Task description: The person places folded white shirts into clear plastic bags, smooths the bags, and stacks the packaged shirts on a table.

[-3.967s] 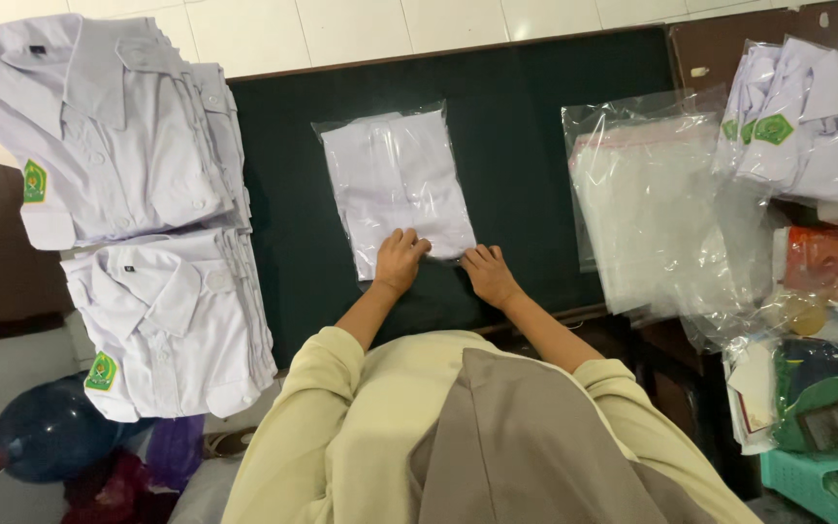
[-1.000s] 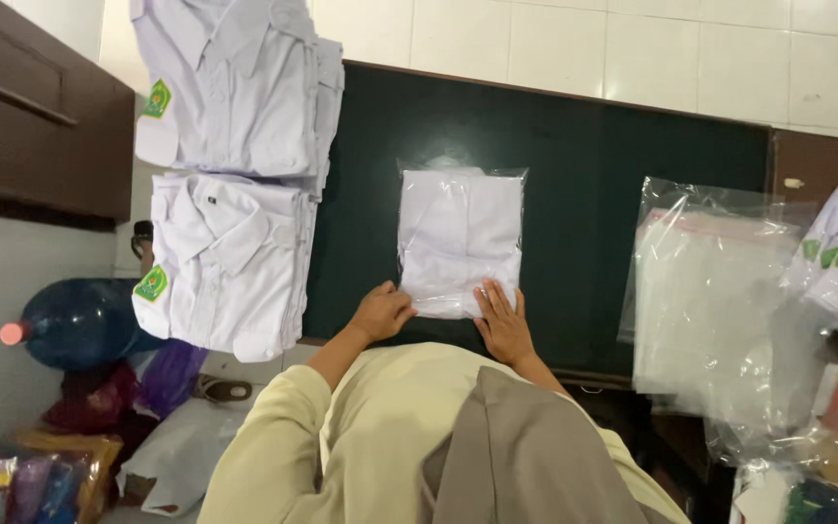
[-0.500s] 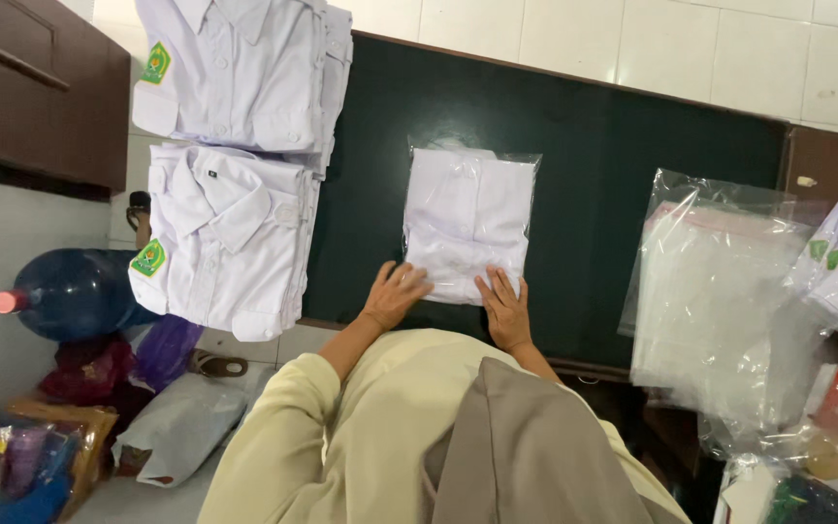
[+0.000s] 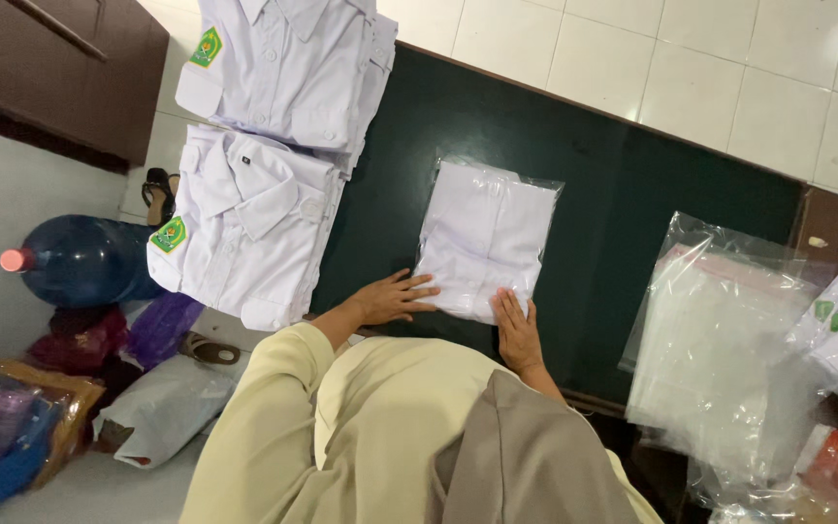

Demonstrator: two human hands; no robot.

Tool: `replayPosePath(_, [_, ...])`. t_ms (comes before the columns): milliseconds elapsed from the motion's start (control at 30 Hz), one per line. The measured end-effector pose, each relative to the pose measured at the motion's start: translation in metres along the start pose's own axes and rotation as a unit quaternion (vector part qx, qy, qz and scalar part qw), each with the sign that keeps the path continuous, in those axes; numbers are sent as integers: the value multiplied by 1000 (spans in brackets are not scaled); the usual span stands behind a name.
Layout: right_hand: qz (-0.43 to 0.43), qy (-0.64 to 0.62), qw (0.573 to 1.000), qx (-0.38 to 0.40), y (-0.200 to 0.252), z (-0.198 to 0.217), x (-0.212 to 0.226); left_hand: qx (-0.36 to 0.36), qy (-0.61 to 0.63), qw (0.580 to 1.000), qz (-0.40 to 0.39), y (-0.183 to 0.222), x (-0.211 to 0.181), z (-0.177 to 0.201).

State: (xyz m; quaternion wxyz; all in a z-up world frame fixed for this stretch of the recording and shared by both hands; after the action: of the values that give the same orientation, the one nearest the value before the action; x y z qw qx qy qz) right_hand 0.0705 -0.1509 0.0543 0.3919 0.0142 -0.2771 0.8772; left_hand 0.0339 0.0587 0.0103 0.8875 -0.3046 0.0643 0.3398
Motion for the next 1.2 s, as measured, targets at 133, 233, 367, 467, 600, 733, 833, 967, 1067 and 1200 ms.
replayPosePath(133, [15, -2, 1000, 9, 0, -4, -4, 50, -9, 999, -16, 2, 3, -8])
replayPosePath(233, [13, -3, 1000, 2, 1, -1, -2, 63, 14, 998, -8, 2, 2, -12])
replayPosePath(367, [11, -15, 1000, -16, -3, 2, -2, 22, 50, 998, 7, -5, 5, -9])
replayPosePath(467, [32, -12, 999, -19, -3, 4, -1, -1, 35, 999, 3, -7, 6, -8])
replayPosePath(600, [57, -8, 998, -21, -2, 5, -8, -13, 43, 999, -7, -12, 6, -2])
replayPosePath(733, [88, -9, 996, -16, 0, 4, -8, -1, 65, 998, 17, -13, 8, 2])
replayPosePath(833, [72, -10, 997, -20, 2, 5, -6, -14, 59, 998, 19, -11, 3, 1])
replayPosePath(967, [82, 8, 996, -44, -1, 12, 1, -48, 57, 997, 33, -16, 4, 6])
replayPosePath(1067, [117, -1, 993, -1, 1, 10, 5, -54, 86, 994, 51, -22, 6, 15])
replayPosePath(1200, [107, 22, 994, -4, 0, 13, 5, -60, 93, 990, 83, -29, 4, 16])
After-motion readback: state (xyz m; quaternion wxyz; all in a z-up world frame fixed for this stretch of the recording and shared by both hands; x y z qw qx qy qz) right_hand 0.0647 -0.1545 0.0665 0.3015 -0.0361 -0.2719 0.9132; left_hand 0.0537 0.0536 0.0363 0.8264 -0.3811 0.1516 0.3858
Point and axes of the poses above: each hand's wrist, its own y-axis away from the middle knuckle, its own z-axis out of the back of the hand, x = y × z, the point moved 8 cm from there along -y, towards the middle knuckle, and after that the axes turned 14 degrees about -x, right-handed, at the moved point
